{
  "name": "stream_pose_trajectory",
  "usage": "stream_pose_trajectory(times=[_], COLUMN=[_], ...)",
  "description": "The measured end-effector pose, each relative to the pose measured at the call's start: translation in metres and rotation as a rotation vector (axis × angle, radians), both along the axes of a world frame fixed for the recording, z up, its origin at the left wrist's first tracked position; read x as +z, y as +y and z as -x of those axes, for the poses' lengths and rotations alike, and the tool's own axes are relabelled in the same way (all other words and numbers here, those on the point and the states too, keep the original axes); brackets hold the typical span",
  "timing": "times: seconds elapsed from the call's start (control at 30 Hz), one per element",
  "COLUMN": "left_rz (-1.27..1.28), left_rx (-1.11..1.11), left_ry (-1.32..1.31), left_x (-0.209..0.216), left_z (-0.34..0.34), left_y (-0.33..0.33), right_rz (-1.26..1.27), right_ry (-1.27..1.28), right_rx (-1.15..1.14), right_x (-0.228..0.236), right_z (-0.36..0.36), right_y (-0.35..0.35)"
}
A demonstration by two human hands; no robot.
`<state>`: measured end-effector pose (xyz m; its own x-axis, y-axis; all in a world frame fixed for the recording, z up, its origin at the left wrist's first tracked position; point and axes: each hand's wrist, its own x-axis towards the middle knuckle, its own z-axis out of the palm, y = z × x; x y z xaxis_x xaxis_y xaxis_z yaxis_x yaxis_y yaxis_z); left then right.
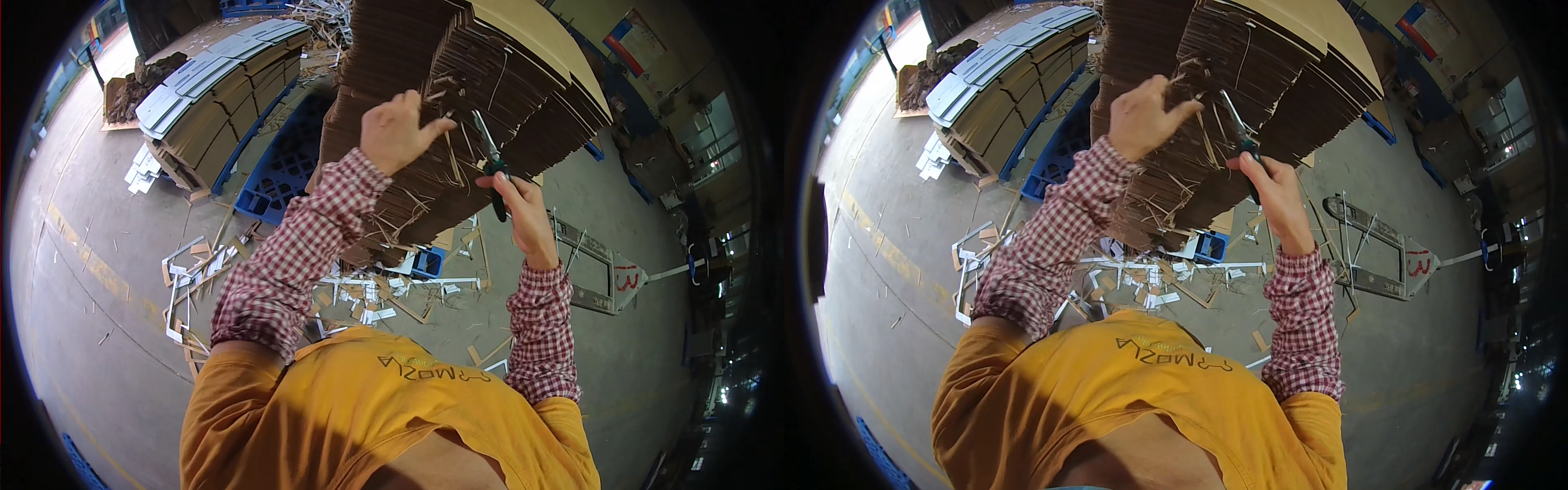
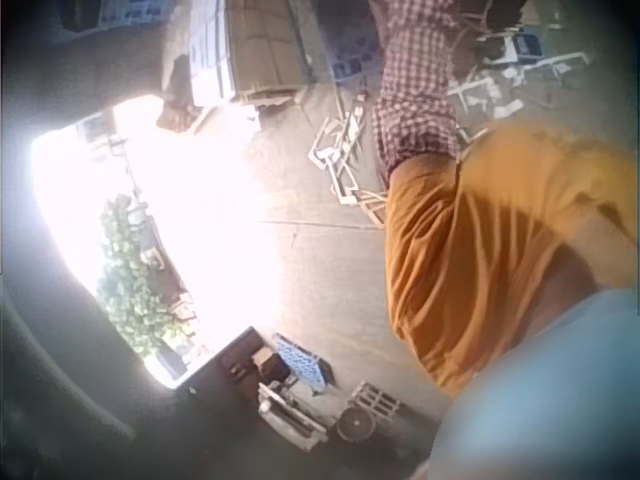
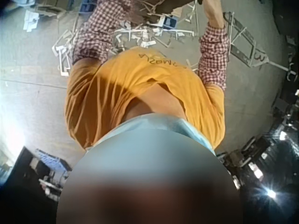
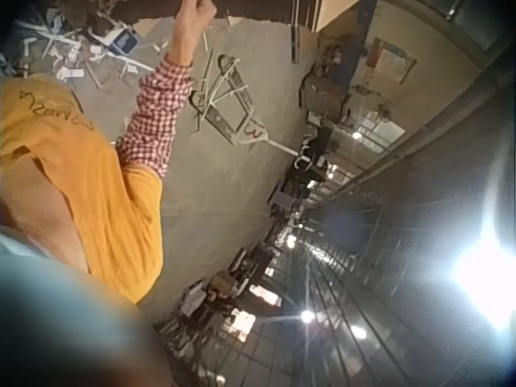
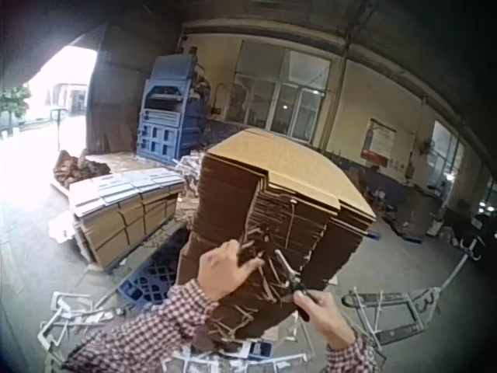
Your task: Trim and remove excess edges or plastic strips from a large stack of cardboard sheets using a handheld cutter.
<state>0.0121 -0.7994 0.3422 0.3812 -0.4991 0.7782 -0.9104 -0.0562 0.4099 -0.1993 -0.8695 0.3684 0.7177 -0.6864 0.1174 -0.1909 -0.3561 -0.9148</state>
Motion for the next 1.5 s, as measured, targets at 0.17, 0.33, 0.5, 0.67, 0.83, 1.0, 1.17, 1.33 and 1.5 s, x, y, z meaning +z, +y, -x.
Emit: stream_pose_trajectory(times=[0.17,0.33,0.5,0.67,0.83,1.0,1.17,1.33,1.5], left_rz=[-0.023,-0.219,-0.006,0.137,0.137,0.333,0.263,0.241,0.174], left_rx=[-0.084,-0.260,-0.155,-0.137,-0.144,-0.269,-0.225,-0.125,-0.045], left_ry=[0.026,0.094,0.168,-0.018,0.016,0.224,0.121,-0.014,-0.100], left_x=[-0.026,-0.061,-0.028,0.014,-0.007,-0.015,-0.023,-0.019,-0.019], left_z=[0.007,-0.020,-0.037,-0.022,-0.022,-0.006,-0.012,-0.009,-0.010], left_y=[-0.031,0.020,0.056,0.005,-0.014,-0.013,-0.014,-0.020,-0.028], right_rz=[-0.152,-0.065,-0.023,-0.200,-0.204,-0.296,-0.320,-0.209,-0.228], right_ry=[-0.024,-0.090,0.164,0.106,0.029,-0.052,0.259,0.029,-0.220], right_rx=[0.048,0.029,0.118,0.193,0.007,-0.010,0.082,0.042,-0.093], right_x=[0.005,-0.009,-0.102,-0.076,-0.052,-0.057,-0.122,-0.080,-0.060], right_z=[-0.030,-0.032,-0.001,0.002,-0.005,-0.018,0.021,0.020,-0.021], right_y=[-0.009,-0.009,0.032,0.026,0.000,-0.002,0.028,0.017,0.009])
